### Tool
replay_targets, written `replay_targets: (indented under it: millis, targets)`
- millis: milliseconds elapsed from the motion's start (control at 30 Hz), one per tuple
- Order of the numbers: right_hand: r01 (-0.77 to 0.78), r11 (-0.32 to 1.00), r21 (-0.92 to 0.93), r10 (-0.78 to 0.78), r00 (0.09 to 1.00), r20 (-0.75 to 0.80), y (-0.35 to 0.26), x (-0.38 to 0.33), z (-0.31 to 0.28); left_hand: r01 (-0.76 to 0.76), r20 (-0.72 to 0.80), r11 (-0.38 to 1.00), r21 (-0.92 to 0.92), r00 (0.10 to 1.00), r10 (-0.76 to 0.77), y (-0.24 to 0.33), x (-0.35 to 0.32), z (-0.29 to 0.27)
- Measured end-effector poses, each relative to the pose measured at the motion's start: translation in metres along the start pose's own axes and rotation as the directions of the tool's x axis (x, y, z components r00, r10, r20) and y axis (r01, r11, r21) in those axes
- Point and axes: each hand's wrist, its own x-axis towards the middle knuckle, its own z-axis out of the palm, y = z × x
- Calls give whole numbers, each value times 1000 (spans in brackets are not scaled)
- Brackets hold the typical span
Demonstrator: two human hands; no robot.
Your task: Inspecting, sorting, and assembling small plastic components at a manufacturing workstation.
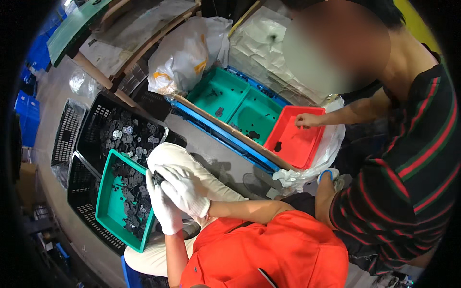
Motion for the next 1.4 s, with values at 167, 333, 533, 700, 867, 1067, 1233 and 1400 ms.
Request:
replay_targets:
  millis: [167, 333, 533, 700, 867, 1067, 1233, 1400]
  targets:
    - [32, 999, -9, -32, 999, -2, 4, -4, 4, 174, 46, 965, -196, 985, -168, 6, -4, 0]
    - [25, 999, -24, -24, 998, 61, 11, -9, 10, 209, 86, 927, -312, 978, -191, 5, -7, -7]
    - [75, 995, 59, -79, 995, 64, 5, 6, -3, 190, 33, 947, -260, 982, -188, 8, -2, -2]
    - [-265, 911, 317, 203, 955, 214, 13, 12, -16, 180, 60, 981, -67, 982, -176, 12, 5, -2]
    - [-568, 475, 672, 535, 793, 292, 30, 6, -5, 324, 135, 811, -487, 946, -296, 12, -1, -5]
    - [-534, 466, 705, 496, 818, 291, 26, 1, -2, 251, 19, 927, -277, 967, -256, 12, 2, -12]
    - [-186, 941, 282, 179, 982, 52, 27, 8, 0, 209, 1, 865, -457, 972, -234, 11, 1, -15]
    - [-350, 880, 320, 334, 937, 103, 21, 10, 2, 190, -6, 895, -403, 978, -210, 15, 5, -25]
